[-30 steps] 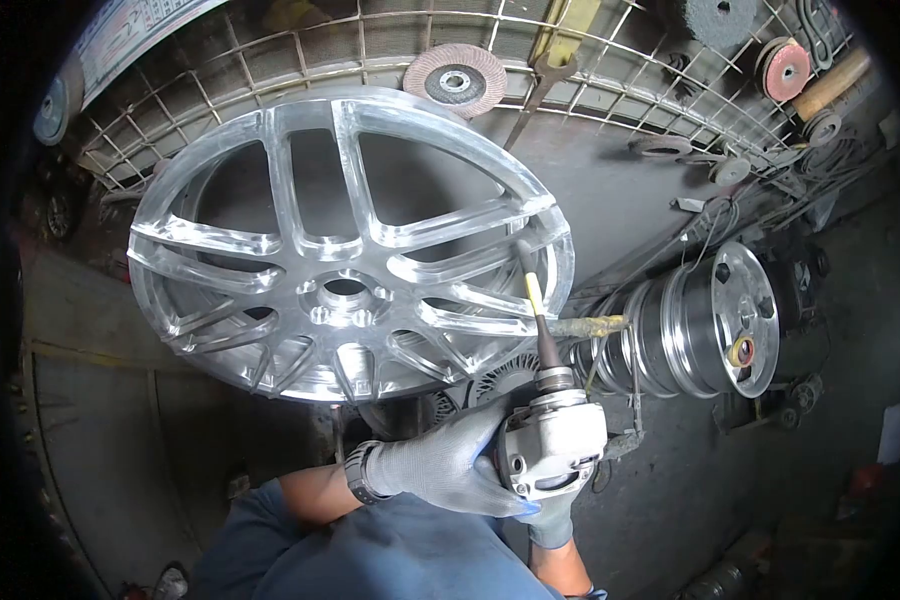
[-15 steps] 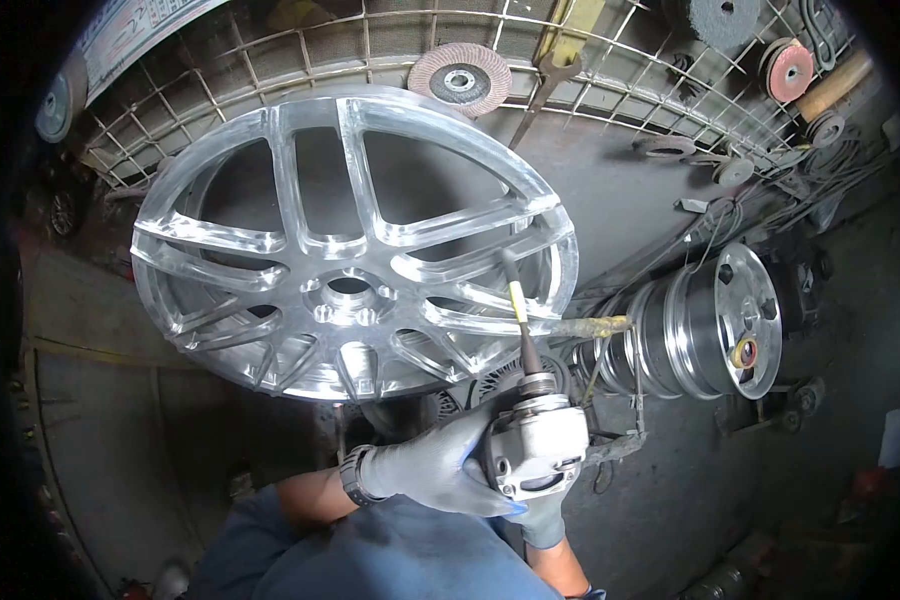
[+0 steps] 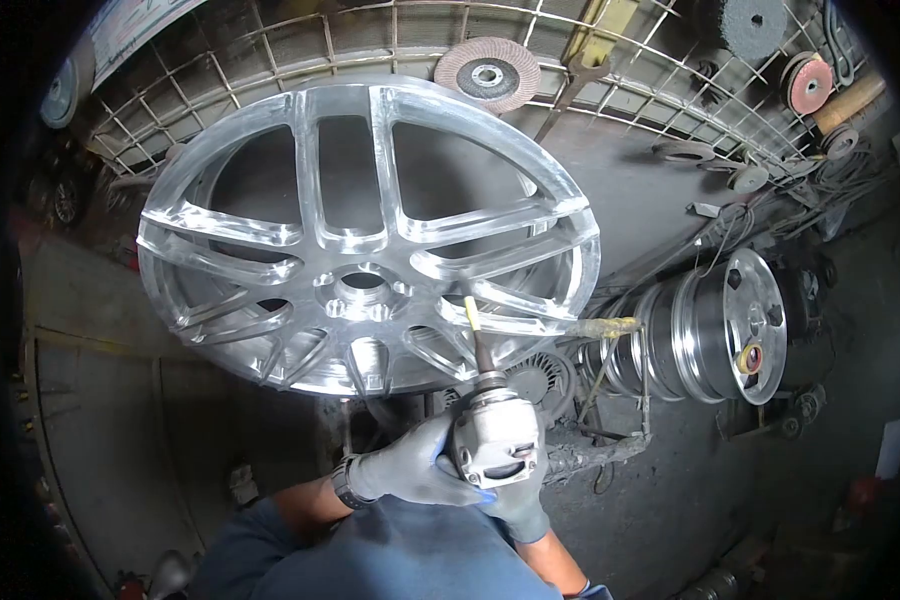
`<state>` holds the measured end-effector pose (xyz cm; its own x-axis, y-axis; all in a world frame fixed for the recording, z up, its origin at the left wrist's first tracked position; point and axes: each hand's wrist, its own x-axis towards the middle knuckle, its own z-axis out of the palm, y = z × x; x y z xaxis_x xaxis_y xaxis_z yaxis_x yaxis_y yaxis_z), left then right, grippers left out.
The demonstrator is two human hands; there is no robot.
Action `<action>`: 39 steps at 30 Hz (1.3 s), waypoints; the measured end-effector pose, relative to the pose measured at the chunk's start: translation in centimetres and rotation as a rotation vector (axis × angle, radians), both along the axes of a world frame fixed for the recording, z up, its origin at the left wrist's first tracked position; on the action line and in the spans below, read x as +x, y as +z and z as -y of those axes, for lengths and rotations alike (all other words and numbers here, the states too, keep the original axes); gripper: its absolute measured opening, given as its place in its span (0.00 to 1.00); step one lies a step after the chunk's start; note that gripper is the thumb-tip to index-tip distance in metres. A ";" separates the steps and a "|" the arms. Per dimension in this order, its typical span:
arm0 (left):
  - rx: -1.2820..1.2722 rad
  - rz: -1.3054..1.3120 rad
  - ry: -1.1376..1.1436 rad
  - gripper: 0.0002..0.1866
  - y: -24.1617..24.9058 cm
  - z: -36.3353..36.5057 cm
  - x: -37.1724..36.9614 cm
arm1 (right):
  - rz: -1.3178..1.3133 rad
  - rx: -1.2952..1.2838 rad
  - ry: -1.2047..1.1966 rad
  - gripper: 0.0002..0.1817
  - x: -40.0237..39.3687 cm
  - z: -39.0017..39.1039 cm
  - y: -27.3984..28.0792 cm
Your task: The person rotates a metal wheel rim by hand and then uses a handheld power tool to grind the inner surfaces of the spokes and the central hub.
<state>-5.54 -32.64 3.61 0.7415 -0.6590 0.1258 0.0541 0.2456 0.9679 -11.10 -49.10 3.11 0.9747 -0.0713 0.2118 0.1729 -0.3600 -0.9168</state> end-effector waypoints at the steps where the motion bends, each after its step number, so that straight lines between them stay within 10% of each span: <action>1: -0.002 -0.021 0.025 0.53 0.0 -0.2 0.0 | -0.036 0.078 -0.005 0.42 0.1 -0.5 -0.1; 10: -0.056 -0.027 -0.034 0.53 -0.2 0.8 0.2 | 0.037 -0.174 0.017 0.44 -0.5 1.1 -0.4; 21: -0.086 0.050 -0.117 0.56 0.2 1.6 1.5 | -0.038 0.133 -0.141 0.36 -1.1 0.9 -0.3; 23: -0.086 0.002 -0.125 0.58 -0.1 0.8 1.2 | 0.129 -0.289 0.020 0.34 -0.5 1.2 -0.1; 39: 0.020 -0.020 -0.021 0.58 -1.1 -3.3 0.3 | -0.006 -0.246 0.115 0.51 0.6 -2.6 -0.7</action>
<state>-5.29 -29.32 2.54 0.7297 -0.6768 0.0973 0.0787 0.2245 0.9713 -10.48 -46.48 2.45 0.9747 0.0925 0.2033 0.2202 -0.5507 -0.8051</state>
